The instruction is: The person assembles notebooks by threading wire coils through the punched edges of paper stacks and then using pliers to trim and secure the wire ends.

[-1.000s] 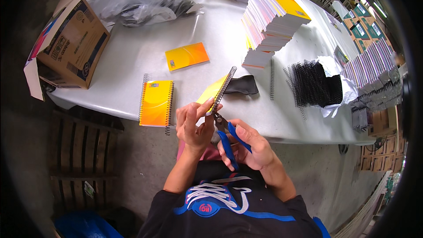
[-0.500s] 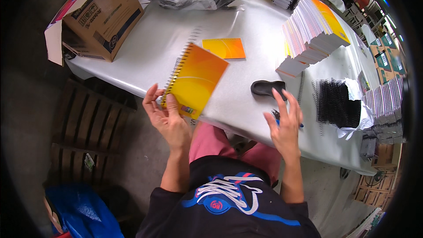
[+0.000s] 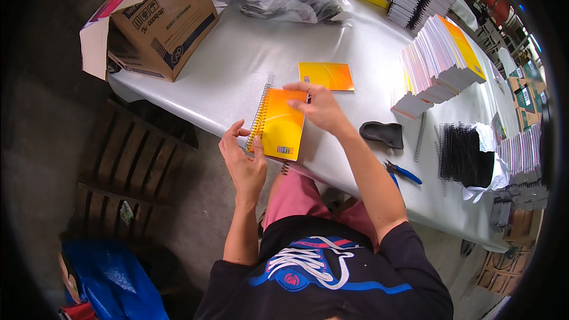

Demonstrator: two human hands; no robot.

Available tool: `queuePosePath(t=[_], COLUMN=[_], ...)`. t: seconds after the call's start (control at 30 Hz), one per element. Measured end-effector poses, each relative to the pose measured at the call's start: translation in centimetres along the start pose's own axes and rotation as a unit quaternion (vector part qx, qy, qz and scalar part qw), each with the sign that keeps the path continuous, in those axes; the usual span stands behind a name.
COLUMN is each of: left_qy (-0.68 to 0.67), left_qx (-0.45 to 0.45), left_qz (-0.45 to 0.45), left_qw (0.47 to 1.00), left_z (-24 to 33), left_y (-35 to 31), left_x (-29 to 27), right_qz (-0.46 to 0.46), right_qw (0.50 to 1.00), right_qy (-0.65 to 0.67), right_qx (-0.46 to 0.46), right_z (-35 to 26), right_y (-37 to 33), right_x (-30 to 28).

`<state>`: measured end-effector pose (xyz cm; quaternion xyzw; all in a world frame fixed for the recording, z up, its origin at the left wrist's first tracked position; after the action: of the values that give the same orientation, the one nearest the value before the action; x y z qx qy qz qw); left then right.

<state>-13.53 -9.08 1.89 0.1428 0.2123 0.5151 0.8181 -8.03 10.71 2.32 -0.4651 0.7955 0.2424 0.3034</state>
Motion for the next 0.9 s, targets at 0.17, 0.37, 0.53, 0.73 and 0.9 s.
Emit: queuePosePath(t=[0.17,0.37,0.53,0.73,0.9], left_qy=[-0.008,-0.025,0.005,-0.018,0.028], left_qx=[-0.012,-0.019,0.025,0.065,0.157], left_qz=[0.015,-0.001,-0.029,0.042,0.031], left_qw=[1.000,1.000,0.999,0.997,0.987], left_z=[-3.0,-3.3,-2.2,0.5,4.0], left_y=[-0.8,-1.1,-1.5,-0.9,-0.3], left_x=[-0.1,-0.4,-1.6,-1.7,-0.7], right_qz=[0.044,0.069,0.214,-0.062,-0.195], right_qw=[0.995,0.983,0.959,0.931,0.896], right_qy=[-0.088,-0.168,-0.180,-0.352,-0.332], right_qx=[0.035,-0.004,-0.041,0.073,0.221], right_z=[1.2,-0.5,2.8,8.4,7.5], right_y=[-0.8,-0.8,2.3,7.2,7.4], right_x=[2.9,3.5,-2.3,-7.4,-8.6])
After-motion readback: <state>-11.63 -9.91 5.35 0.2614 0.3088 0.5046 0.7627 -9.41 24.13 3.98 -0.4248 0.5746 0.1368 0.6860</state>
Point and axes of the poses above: each hand's wrist, its own y-axis towards the middle knuckle, its own x-axis out of the palm, z = x × y, the point moved 3 cm from there along y, towards the middle knuckle, and after that the axes turned 15 degrees about -y, right-handed, at the moved point
